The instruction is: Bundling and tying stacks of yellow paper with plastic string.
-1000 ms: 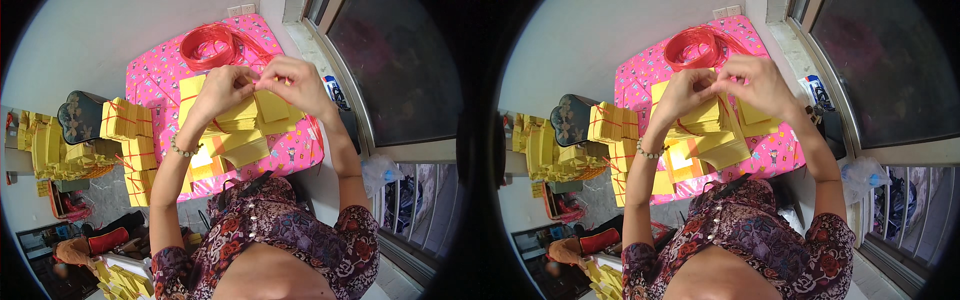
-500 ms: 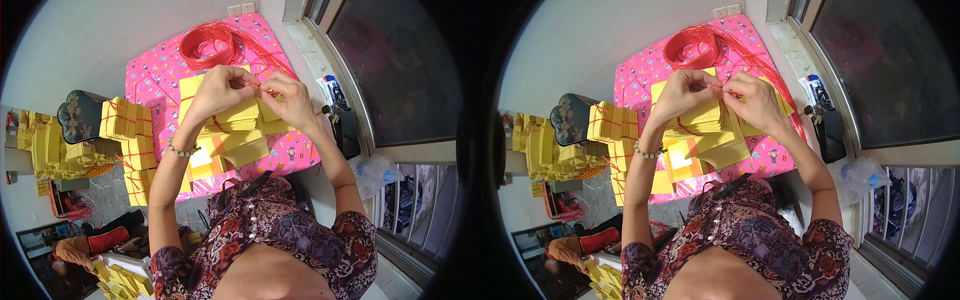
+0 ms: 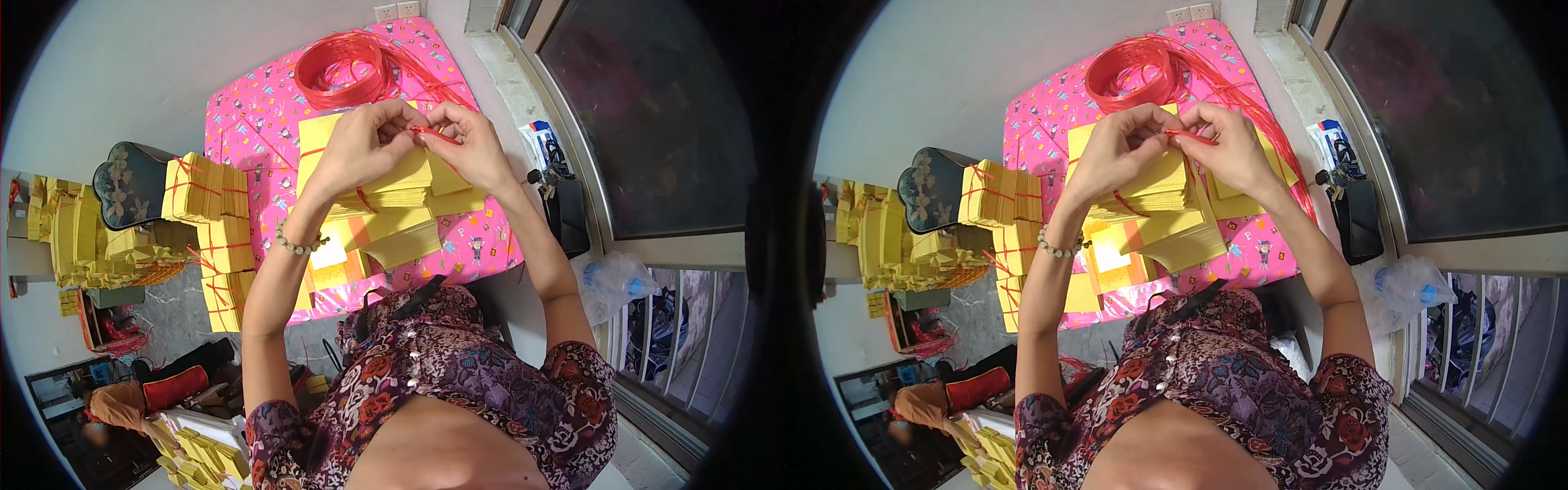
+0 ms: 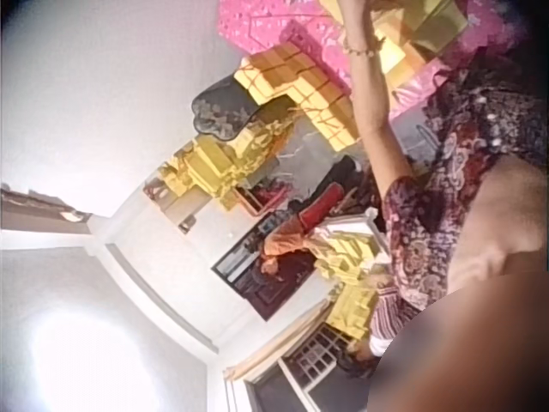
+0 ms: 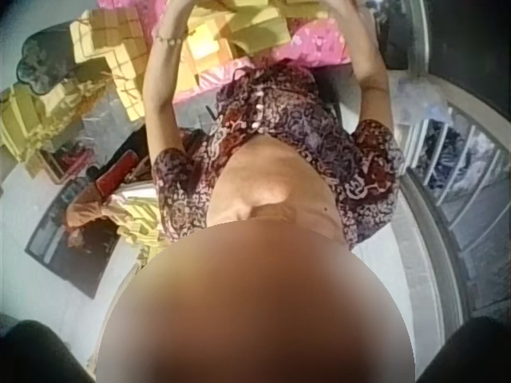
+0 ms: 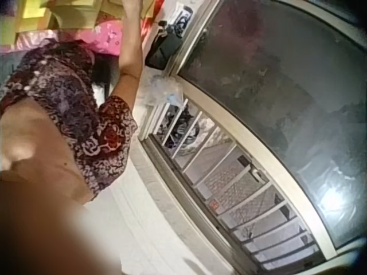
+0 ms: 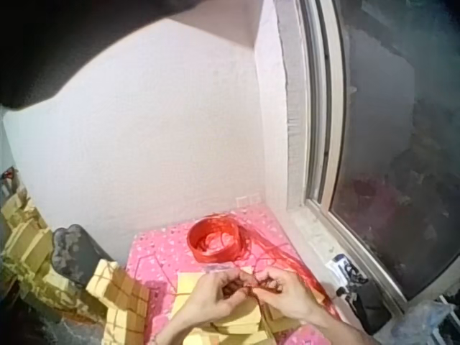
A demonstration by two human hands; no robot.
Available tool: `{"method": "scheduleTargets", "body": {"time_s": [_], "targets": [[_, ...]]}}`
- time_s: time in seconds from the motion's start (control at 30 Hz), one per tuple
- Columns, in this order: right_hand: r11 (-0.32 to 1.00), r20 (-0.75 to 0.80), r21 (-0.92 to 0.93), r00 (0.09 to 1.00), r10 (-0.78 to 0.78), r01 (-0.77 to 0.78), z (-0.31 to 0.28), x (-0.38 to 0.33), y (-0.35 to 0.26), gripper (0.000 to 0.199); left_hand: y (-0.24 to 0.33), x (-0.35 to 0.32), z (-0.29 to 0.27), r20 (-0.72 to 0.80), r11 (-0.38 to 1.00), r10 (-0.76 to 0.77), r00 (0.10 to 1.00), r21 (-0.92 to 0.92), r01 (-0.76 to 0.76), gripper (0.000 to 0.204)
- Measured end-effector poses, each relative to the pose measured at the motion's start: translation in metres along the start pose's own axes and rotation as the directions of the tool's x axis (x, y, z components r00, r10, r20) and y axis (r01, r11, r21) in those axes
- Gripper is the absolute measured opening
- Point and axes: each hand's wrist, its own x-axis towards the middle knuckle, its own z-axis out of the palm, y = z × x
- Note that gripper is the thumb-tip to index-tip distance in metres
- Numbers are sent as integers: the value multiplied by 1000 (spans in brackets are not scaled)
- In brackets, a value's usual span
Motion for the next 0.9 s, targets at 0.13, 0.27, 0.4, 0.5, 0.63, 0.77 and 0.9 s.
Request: {"method": "scheduleTargets", "body": {"time_s": [0.13,0.27,0.4,0.5,0.63,0.77,0.9], "targets": [[984,-2,177,1000,-30,30,5,2,1,8,5,-1,-16,193,980,-42,980,-183,78,21],[957,-37,279,997,-73,80,10,4,10,9,3,5,-21,244,984,-51,968,-155,91,23],[974,-13,218,999,-51,53,5,5,12,12,3,7,-19,269,982,-42,962,-168,90,23],[977,-36,186,994,-101,106,6,5,13,10,-1,8,-15,221,982,-71,973,-158,107,22],[982,-57,111,987,-149,154,7,0,6,7,-4,7,-12,159,969,-40,987,-233,77,16],[979,-100,-43,974,-204,200,1,-4,8,9,-6,0,0,29,965,-14,999,-260,21,14],[960,-132,-191,964,-231,204,-1,-5,14,9,-1,-9,1,-43,977,162,986,151,-154,17]]}}
